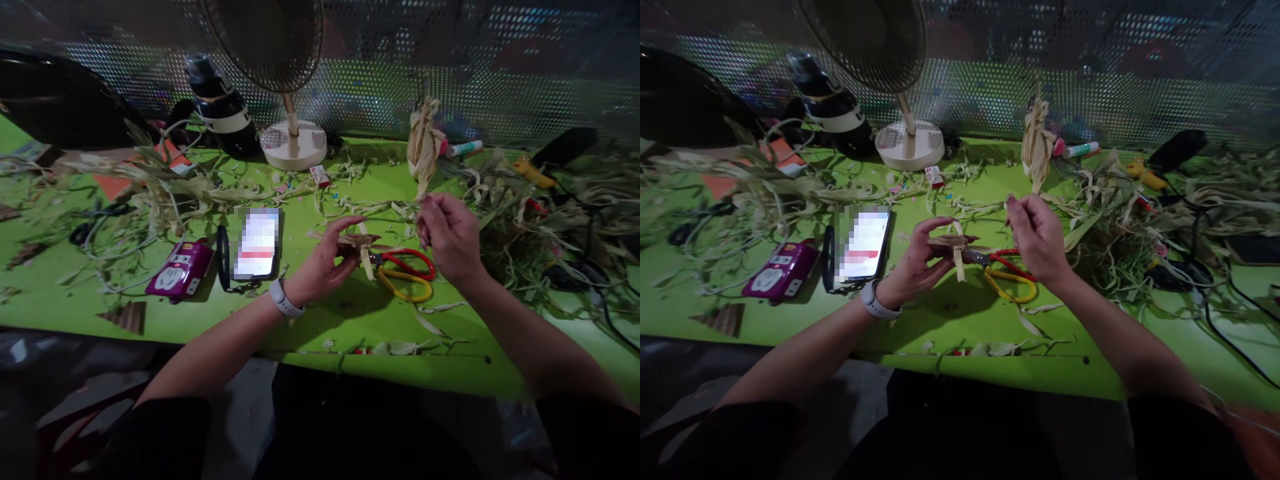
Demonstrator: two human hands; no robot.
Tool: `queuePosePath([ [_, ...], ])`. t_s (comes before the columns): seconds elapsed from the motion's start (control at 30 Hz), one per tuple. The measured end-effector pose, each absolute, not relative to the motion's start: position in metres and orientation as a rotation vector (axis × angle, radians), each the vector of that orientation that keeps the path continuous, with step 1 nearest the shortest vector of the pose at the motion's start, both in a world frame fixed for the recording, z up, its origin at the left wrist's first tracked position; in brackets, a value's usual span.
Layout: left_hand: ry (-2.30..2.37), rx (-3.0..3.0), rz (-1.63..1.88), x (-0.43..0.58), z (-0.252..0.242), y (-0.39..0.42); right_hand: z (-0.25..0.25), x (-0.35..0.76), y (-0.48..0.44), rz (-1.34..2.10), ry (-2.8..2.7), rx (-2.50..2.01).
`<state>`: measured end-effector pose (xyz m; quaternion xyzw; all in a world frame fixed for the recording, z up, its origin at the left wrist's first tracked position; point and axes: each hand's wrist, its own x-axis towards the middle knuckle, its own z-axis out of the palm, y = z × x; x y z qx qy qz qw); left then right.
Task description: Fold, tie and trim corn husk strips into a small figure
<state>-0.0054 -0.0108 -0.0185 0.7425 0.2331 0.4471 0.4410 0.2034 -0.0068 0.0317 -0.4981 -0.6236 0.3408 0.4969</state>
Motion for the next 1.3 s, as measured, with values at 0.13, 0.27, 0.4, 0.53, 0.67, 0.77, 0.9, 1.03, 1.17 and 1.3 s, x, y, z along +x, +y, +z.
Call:
queuePosePath([
  [0.13,0.723,2.011,1.263,-0.006,-0.025,-0.006,0.032,0.191,-0.027,0.929,-2.036,-1.317],
  [0.27,0.653,2.299,1.199,-0.009,-0.021,-0.004,0.019,0.179,-0.033,1.329,-2.006,-1.273],
  [0.4,0.638,2.392,1.186,-0.011,-0.022,-0.003,0.014,0.178,-0.031,1.468,-1.892,-1.246],
  [0.53,0.732,2.321,1.213,-0.009,-0.027,-0.004,0.015,0.176,-0.033,1.472,-1.965,-1.183],
  [0.67,0.791,2.268,1.216,-0.008,-0.026,-0.008,0.014,0.173,-0.036,1.482,-2.006,-1.118],
  [0.77,0.770,2.257,1.251,-0.009,-0.019,-0.006,0.011,0.178,-0.030,1.473,-1.996,-1.124],
  [0.9,0.659,2.216,1.467,-0.018,-0.003,0.006,0.012,0.196,-0.006,1.129,-2.004,-1.196],
  [1.03,0.699,1.660,1.863,-0.031,0.007,0.017,0.022,0.214,0.010,0.733,-2.399,-1.190],
  [1.17,0.997,1.739,1.284,-0.030,0.005,0.011,0.025,0.214,0.006,0.658,-2.704,-1.165],
  [1.3,0.980,1.886,0.909,-0.016,0.001,-0.002,0.024,0.208,-0.001,0.710,-2.757,-1.129],
])
